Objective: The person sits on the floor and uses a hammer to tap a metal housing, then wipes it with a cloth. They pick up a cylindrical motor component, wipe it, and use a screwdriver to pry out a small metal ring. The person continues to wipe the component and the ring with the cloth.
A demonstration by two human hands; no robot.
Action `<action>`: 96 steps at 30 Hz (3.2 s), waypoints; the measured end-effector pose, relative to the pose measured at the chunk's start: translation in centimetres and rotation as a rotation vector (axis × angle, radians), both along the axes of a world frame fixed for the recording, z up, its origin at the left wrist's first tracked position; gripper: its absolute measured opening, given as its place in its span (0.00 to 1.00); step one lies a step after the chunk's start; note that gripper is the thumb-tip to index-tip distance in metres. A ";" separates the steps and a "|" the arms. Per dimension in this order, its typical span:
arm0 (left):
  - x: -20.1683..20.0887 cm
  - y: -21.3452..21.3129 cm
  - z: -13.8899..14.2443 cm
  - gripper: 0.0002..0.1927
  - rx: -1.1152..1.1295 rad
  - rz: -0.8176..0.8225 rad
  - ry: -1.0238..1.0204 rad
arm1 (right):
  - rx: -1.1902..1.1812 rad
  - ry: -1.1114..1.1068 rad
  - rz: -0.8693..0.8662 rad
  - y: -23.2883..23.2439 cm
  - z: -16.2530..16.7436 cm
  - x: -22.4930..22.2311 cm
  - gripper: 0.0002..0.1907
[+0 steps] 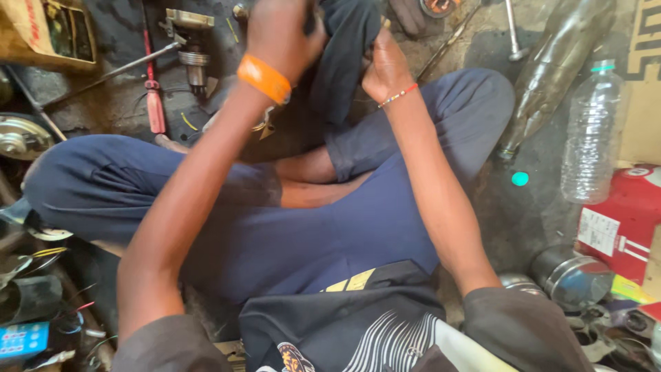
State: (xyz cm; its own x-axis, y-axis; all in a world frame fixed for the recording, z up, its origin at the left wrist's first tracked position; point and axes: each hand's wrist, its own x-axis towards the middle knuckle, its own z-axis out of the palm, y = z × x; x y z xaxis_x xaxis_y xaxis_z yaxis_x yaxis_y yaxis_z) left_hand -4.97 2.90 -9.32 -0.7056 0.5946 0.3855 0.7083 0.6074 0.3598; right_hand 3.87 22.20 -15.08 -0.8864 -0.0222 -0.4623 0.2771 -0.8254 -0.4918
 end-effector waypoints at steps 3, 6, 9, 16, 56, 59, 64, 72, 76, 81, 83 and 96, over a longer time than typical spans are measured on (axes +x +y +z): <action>4.7 -1.2 3.8 0.18 -0.058 -0.009 -0.079 | 0.125 0.196 0.226 -1.4 1.0 0.2 0.11; 7.1 -2.6 5.8 0.22 0.045 0.073 -0.208 | 0.140 0.244 0.389 -2.2 3.0 0.5 0.12; 7.7 -3.1 5.9 0.22 0.144 0.127 -0.255 | 0.169 0.272 0.462 -2.5 4.4 0.0 0.13; 7.7 -1.6 3.8 0.18 0.284 0.114 -0.331 | 0.275 0.189 0.338 -1.6 3.7 0.3 0.11; 5.5 -2.4 4.9 0.14 0.559 0.045 -0.431 | 0.107 0.191 0.336 -0.6 3.6 0.8 0.14; 5.7 -2.4 4.8 0.14 0.546 0.042 -0.443 | 0.142 0.280 0.384 -0.8 3.9 0.8 0.13; 5.9 -2.2 4.7 0.15 0.628 0.056 -0.549 | 0.224 0.250 0.312 -1.0 4.1 0.6 0.08; 5.9 -2.1 3.9 0.09 0.558 0.155 -0.555 | 0.378 0.260 0.277 -1.5 4.6 0.4 0.06; 5.4 -2.4 3.7 0.06 0.588 0.085 -0.465 | 0.410 0.323 0.291 -1.5 5.8 0.4 0.09; 5.2 -2.4 3.7 0.07 0.584 0.087 -0.506 | 0.517 0.352 0.260 -1.9 6.6 0.4 0.10; 5.3 -2.3 3.8 0.06 0.572 0.098 -0.450 | 0.573 0.365 0.265 -2.2 6.7 0.4 0.10; 5.8 -2.7 3.4 0.12 0.306 -0.019 -0.125 | 1.139 0.570 0.166 -3.7 7.2 0.9 0.07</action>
State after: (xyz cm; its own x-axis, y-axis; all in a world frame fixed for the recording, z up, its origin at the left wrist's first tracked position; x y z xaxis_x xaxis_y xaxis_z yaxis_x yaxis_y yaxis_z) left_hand 0.80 0.23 -5.91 -0.7488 0.4776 0.4596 0.6572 0.4450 0.6083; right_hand 4.80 18.48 -7.88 -0.9890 0.0044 0.1482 -0.1455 0.1609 -0.9762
